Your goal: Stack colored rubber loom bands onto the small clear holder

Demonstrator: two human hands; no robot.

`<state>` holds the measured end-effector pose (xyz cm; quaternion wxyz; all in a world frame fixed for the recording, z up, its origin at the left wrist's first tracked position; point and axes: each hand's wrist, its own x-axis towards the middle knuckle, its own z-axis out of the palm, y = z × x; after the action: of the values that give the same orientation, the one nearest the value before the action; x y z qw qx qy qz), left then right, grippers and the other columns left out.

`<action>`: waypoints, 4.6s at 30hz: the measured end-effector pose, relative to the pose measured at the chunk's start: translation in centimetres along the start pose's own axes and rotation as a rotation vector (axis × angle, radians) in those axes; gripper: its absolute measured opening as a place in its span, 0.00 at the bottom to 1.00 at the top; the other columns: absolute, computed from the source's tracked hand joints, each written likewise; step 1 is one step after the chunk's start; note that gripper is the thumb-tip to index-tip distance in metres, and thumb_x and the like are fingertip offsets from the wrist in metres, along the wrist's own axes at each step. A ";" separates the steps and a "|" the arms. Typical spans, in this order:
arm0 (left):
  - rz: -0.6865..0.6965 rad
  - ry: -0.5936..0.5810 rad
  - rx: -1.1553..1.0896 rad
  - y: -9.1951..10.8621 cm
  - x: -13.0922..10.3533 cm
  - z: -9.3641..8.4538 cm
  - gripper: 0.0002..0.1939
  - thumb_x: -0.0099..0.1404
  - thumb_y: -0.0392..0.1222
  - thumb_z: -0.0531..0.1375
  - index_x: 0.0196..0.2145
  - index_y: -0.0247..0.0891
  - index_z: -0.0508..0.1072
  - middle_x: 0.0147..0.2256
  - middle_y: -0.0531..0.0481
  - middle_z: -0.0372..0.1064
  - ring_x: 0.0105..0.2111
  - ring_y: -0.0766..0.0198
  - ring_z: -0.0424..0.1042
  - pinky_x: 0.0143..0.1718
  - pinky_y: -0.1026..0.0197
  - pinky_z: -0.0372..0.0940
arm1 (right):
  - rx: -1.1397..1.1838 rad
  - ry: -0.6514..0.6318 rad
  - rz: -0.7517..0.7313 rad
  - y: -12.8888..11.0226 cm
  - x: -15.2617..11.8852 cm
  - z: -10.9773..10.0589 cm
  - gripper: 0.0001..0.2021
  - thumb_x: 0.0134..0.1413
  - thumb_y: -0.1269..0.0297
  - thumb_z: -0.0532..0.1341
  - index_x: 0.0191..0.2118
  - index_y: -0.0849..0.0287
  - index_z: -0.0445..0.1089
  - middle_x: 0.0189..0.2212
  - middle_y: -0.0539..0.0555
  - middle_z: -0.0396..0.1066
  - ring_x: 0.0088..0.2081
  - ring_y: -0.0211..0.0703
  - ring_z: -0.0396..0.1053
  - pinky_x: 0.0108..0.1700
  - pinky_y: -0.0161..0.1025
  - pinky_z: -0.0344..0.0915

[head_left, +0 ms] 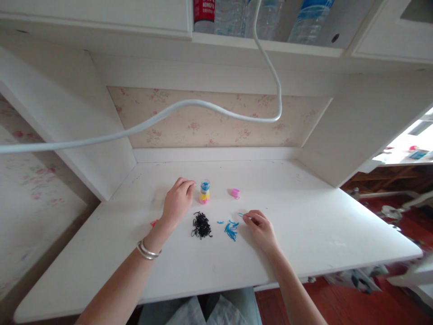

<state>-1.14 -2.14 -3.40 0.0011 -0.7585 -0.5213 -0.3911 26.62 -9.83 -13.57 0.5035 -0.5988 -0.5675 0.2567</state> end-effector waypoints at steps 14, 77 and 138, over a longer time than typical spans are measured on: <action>-0.363 -0.287 -0.395 0.3 -14.9 -1.4 0.16 0.68 0.48 0.50 0.40 0.40 0.74 0.33 0.50 0.71 0.29 0.65 0.68 0.31 0.63 0.64 | -0.118 0.032 -0.245 -10.0 6.7 5.8 0.09 0.52 0.57 0.61 0.31 0.55 0.76 0.37 0.52 0.68 0.25 0.31 0.61 0.31 0.33 0.63; 0.110 -0.392 0.128 4.7 -2.7 2.4 0.13 0.70 0.43 0.49 0.39 0.43 0.72 0.39 0.51 0.67 0.38 0.67 0.69 0.37 0.66 0.62 | -0.059 0.021 -0.051 0.4 0.5 -1.4 0.19 0.56 0.48 0.56 0.27 0.59 0.71 0.35 0.57 0.68 0.37 0.43 0.66 0.39 0.38 0.61; -0.358 -0.312 -0.371 -1.5 -14.9 -2.7 0.17 0.69 0.48 0.47 0.37 0.40 0.73 0.31 0.50 0.70 0.28 0.65 0.67 0.30 0.64 0.62 | -0.293 0.050 -0.268 -9.5 8.8 6.3 0.16 0.56 0.54 0.55 0.33 0.57 0.76 0.38 0.54 0.70 0.29 0.36 0.66 0.35 0.35 0.62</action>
<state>-6.17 -14.32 -10.95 -0.2867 -0.6929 -0.5601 -0.3522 19.02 -1.05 -5.07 0.4546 -0.5909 -0.6608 0.0871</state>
